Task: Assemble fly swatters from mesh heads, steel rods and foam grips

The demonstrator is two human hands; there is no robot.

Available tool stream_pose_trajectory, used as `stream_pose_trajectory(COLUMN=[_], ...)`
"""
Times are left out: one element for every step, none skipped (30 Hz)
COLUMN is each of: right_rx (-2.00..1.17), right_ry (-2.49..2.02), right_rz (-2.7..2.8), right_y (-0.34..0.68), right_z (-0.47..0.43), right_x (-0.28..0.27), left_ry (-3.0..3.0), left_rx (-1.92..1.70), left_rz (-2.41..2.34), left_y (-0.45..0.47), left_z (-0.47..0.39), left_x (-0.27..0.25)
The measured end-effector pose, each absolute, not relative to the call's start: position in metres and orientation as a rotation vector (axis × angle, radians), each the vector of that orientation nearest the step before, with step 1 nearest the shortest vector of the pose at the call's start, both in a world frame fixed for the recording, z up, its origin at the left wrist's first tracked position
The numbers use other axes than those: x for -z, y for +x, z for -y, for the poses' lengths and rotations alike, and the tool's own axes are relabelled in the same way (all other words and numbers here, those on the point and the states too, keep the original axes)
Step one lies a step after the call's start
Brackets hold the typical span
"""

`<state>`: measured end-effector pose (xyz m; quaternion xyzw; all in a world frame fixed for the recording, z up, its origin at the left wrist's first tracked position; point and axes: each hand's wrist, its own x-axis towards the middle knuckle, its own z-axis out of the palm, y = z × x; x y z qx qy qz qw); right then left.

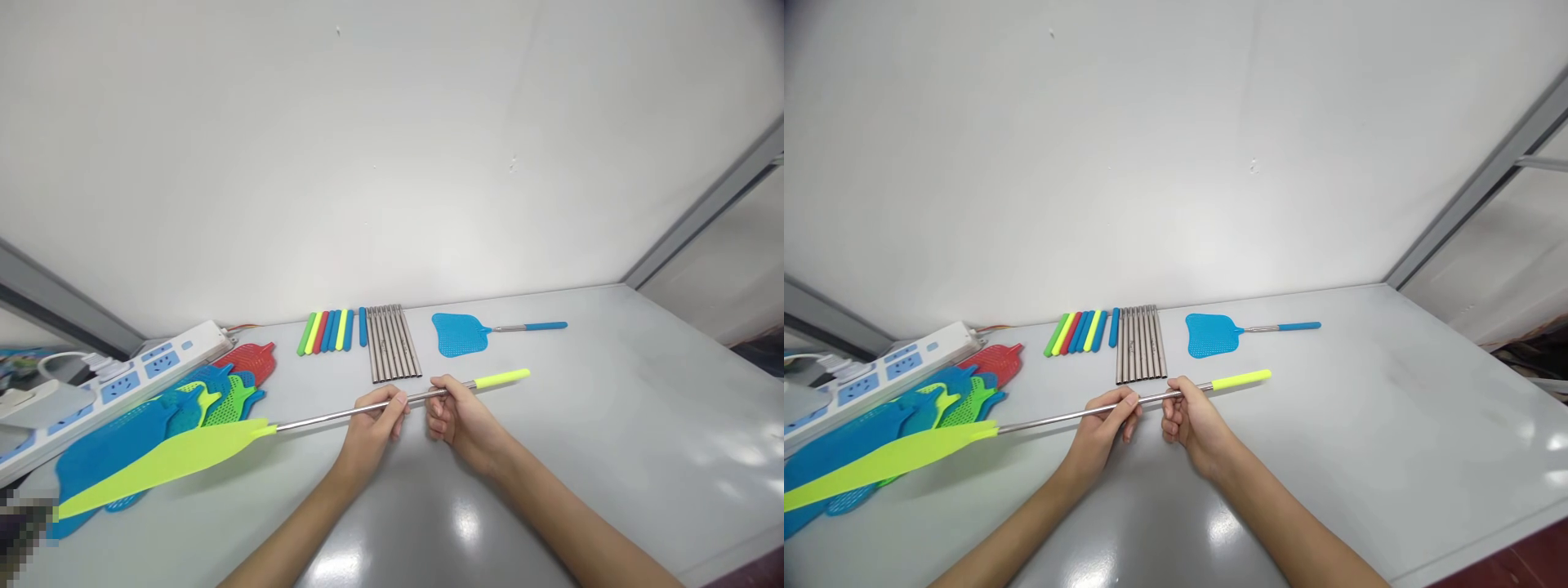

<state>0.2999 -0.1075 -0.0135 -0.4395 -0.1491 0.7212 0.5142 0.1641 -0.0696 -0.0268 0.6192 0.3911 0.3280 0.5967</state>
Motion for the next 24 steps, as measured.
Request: stream_pose_trajectory(right_rx=[-1.73, -1.723, -1.717, -1.715, -1.718, -1.728, -1.747, -1.769, -1.79, -1.806, -1.813, -1.815, -1.812, -1.804, -1.796, -1.789, -1.783, -1.782, -1.783, -1.784, -1.784, -1.782, -1.779, -1.771], right_ry=[-1.051, -1.046, -1.041, -1.038, -1.035, -1.033, -1.033, -1.032, -1.034, -1.036, -1.039, -1.042, -1.048, -1.055, -1.065, -1.076, -1.085, -1.089, -1.088, -1.085, -1.085, -1.089, -1.098, -1.109], right_rz=[0.369, 0.38, 0.393, 0.405, 0.418, 0.432, 0.448, 0.465, 0.48, 0.493, 0.505, 0.514, 0.521, 0.525, 0.528, 0.529, 0.529, 0.528, 0.529, 0.529, 0.53, 0.531, 0.532, 0.535], right_y=[0.3, 0.3, 0.299, 0.298, 0.297, 0.295, 0.294, 0.292, 0.29, 0.289, 0.288, 0.287, 0.287, 0.287, 0.287, 0.287, 0.288, 0.288, 0.288, 0.288, 0.288, 0.287, 0.287, 0.286], right_z=[0.108, 0.108, 0.109, 0.11, 0.111, 0.112, 0.113, 0.114, 0.115, 0.116, 0.117, 0.117, 0.117, 0.117, 0.116, 0.116, 0.116, 0.116, 0.116, 0.116, 0.117, 0.117, 0.117, 0.117], right_x=[0.014, 0.014, 0.014, 0.015, 0.015, 0.016, 0.016, 0.016, 0.016, 0.016, 0.016, 0.016, 0.016, 0.015, 0.015, 0.014, 0.014, 0.013, 0.012, 0.012, 0.011, 0.01, 0.009, 0.008], left_ry=[1.435, 1.431, 1.427, 1.424, 1.425, 1.433, 1.447, 1.467, 1.489, 1.511, 1.53, 1.544, 1.554, 1.561, 1.564, 1.565, 1.564, 1.563, 1.562, 1.561, 1.559, 1.556, 1.552, 1.547], left_rx=[-0.761, -0.762, -0.765, -0.768, -0.769, -0.768, -0.762, -0.755, -0.747, -0.74, -0.733, -0.727, -0.721, -0.72, -0.72, -0.721, -0.722, -0.725, -0.726, -0.727, -0.724, -0.721, -0.714, -0.708], left_rz=[-0.898, -0.889, -0.88, -0.874, -0.872, -0.873, -0.874, -0.872, -0.865, -0.854, -0.84, -0.825, -0.81, -0.799, -0.788, -0.779, -0.767, -0.756, -0.745, -0.736, -0.73, -0.727, -0.726, -0.723], left_y=[0.164, 0.164, 0.163, 0.163, 0.163, 0.163, 0.163, 0.163, 0.163, 0.163, 0.164, 0.164, 0.164, 0.165, 0.165, 0.165, 0.165, 0.165, 0.165, 0.164, 0.164, 0.164, 0.164, 0.164], left_z=[0.069, 0.069, 0.069, 0.069, 0.069, 0.069, 0.069, 0.069, 0.069, 0.069, 0.07, 0.07, 0.07, 0.071, 0.071, 0.071, 0.072, 0.072, 0.072, 0.072, 0.072, 0.072, 0.072, 0.071], left_x=[0.027, 0.027, 0.028, 0.028, 0.028, 0.028, 0.027, 0.026, 0.025, 0.024, 0.023, 0.021, 0.02, 0.019, 0.018, 0.018, 0.017, 0.017, 0.018, 0.018, 0.018, 0.019, 0.019, 0.019])
